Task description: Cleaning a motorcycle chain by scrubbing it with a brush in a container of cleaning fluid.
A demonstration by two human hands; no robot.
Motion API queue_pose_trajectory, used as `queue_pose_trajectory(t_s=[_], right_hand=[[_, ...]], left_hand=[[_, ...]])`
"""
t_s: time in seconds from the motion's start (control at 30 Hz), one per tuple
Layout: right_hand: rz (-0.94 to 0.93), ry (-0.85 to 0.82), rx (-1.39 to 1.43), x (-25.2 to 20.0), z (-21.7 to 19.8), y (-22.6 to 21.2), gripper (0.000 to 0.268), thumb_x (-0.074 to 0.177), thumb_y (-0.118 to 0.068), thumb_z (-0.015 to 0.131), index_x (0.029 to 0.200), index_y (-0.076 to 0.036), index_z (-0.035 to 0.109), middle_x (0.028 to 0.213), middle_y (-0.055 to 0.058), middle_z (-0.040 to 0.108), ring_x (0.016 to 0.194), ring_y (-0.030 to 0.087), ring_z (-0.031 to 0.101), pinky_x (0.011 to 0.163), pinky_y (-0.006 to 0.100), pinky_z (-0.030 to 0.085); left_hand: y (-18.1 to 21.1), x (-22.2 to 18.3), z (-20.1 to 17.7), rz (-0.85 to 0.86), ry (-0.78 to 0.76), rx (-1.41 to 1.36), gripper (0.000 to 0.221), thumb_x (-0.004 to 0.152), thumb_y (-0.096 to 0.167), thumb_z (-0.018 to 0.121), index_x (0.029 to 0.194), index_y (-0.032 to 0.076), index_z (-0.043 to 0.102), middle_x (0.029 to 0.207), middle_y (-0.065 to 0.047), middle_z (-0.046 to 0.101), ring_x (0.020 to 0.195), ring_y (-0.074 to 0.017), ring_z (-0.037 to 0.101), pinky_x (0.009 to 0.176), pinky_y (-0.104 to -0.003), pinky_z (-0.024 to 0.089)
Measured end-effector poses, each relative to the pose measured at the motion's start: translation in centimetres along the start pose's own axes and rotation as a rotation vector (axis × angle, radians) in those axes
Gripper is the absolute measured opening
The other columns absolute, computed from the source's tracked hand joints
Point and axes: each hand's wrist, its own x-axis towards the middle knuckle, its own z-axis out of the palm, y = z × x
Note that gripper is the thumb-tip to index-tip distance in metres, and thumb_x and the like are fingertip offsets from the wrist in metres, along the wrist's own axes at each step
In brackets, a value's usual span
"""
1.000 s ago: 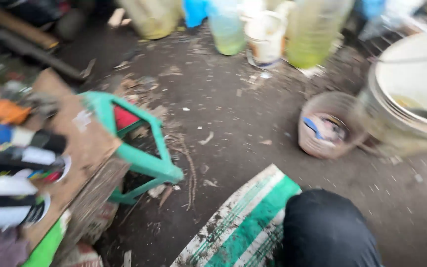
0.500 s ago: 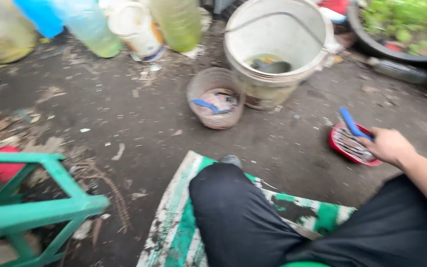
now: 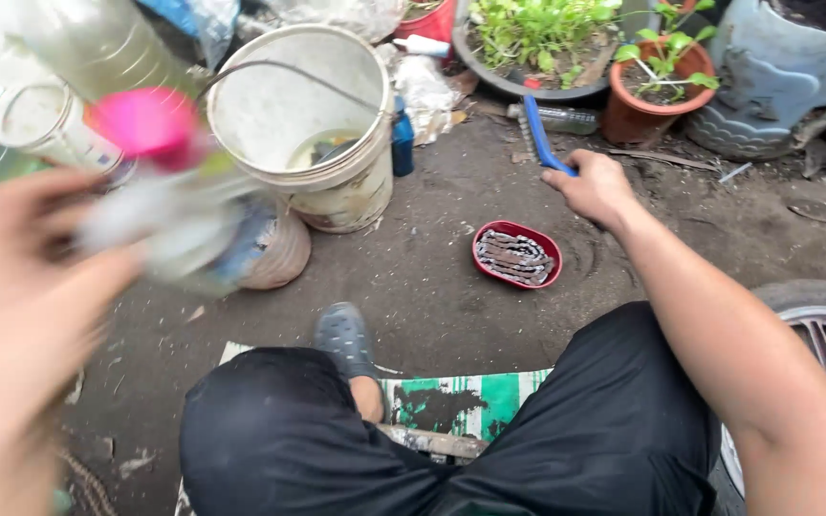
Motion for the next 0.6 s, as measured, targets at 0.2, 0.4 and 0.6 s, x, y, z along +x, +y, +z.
queue_pose_trajectory(t_s=[0.2, 0.4, 0.6], right_hand=[[0.009, -0.023, 0.419, -3.0, -3.8, -1.9, 0.028, 0.097, -0.042, 0.079, 0.104, -0.015, 0.078, 0.064, 0.005, 0.073, 0.067, 0.023, 0.077, 0.073, 0.038, 0.058], [0.141, 0.024, 0.854, -8.0, -5.7, 2.8, 0.024, 0.099, -0.028, 0.083, 0.091, -0.008, 0.071, 0.058, 0.010, 0.065, 0.058, 0.022, 0.067, 0.064, 0.034, 0.055], [0.186, 0.090, 1.248, -11.6, -5.2, 5.2, 0.006, 0.103, -0.004, 0.074, 0.100, 0.000, 0.070, 0.093, 0.020, 0.076, 0.071, 0.025, 0.077, 0.064, 0.037, 0.064]], left_hand=[[-1.7, 14.4, 25.0, 0.138, -0.289, -0.488, 0.066, 0.085, -0.010, 0.071, 0.148, 0.009, 0.065, 0.101, -0.005, 0.076, 0.093, -0.0085, 0.076, 0.091, -0.027, 0.064], [-3.0, 17.0, 34.4, 0.131, -0.516, -0.456, 0.074, 0.083, -0.013, 0.073, 0.154, 0.006, 0.063, 0.100, -0.009, 0.076, 0.095, -0.0124, 0.075, 0.095, -0.031, 0.063], [0.7, 16.8, 39.8, -0.124, -0.588, -0.467, 0.040, 0.098, 0.018, 0.083, 0.137, 0.009, 0.080, 0.095, -0.008, 0.076, 0.085, -0.0116, 0.067, 0.077, -0.031, 0.060]])
